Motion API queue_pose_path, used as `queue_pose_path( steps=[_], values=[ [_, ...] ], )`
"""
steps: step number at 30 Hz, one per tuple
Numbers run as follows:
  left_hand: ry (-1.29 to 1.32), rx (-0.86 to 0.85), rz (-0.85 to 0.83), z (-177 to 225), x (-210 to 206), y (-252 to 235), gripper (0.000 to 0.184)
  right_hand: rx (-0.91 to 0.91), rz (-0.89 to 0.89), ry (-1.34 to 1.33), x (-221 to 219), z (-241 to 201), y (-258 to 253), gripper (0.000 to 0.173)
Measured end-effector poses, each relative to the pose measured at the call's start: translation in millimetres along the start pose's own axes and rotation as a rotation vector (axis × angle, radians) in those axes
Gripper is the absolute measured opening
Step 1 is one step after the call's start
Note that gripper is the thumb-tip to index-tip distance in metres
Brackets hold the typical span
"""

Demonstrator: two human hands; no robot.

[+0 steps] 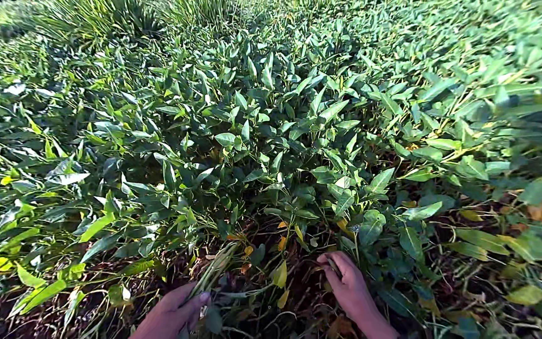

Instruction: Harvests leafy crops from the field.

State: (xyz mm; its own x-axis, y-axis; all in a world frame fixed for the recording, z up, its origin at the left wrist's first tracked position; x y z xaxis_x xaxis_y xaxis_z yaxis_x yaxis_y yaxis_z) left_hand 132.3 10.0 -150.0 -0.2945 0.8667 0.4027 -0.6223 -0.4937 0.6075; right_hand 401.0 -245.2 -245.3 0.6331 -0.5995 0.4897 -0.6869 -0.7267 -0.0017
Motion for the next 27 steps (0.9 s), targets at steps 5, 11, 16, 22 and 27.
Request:
queue_pose_path(
  steps=[5, 11, 16, 22, 27],
  values=[
    [0.050, -0.017, 0.170, -15, 37, 19, 0.019, -0.282, 0.261, 0.067, 103, 50, -22, 0.058],
    [-0.002, -0.115, 0.064, -12, 43, 35, 0.018, -0.230, 0.613, -0.074, 164, 89, 18, 0.051],
    [-0.040, -0.132, 0.074, -7, 52, 35, 0.019, -0.194, 0.980, -0.378, 165, 87, 47, 0.029],
    [-0.073, -0.186, 0.065, 14, 56, 32, 0.019, -0.258, 0.766, -0.420, 195, 106, 29, 0.043],
    [-0.118, -0.178, 0.053, 12, 55, 36, 0.021, -0.514, 0.199, -0.437, 179, 106, -34, 0.052]
  ],
)
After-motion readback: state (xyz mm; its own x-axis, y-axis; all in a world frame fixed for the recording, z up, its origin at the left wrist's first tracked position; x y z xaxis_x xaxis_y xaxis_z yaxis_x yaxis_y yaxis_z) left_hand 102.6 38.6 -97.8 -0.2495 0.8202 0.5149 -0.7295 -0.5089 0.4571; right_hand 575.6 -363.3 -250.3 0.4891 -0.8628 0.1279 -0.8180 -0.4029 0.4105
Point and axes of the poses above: each hand's wrist, its own y-axis away from the middle knuckle, its own x-axis out of the back of the hand, z = x × y, the point moved 3 cm from there along -y, towards the middle knuckle, and after that the axes turned 6 degrees about x, right-handed, at the moved point
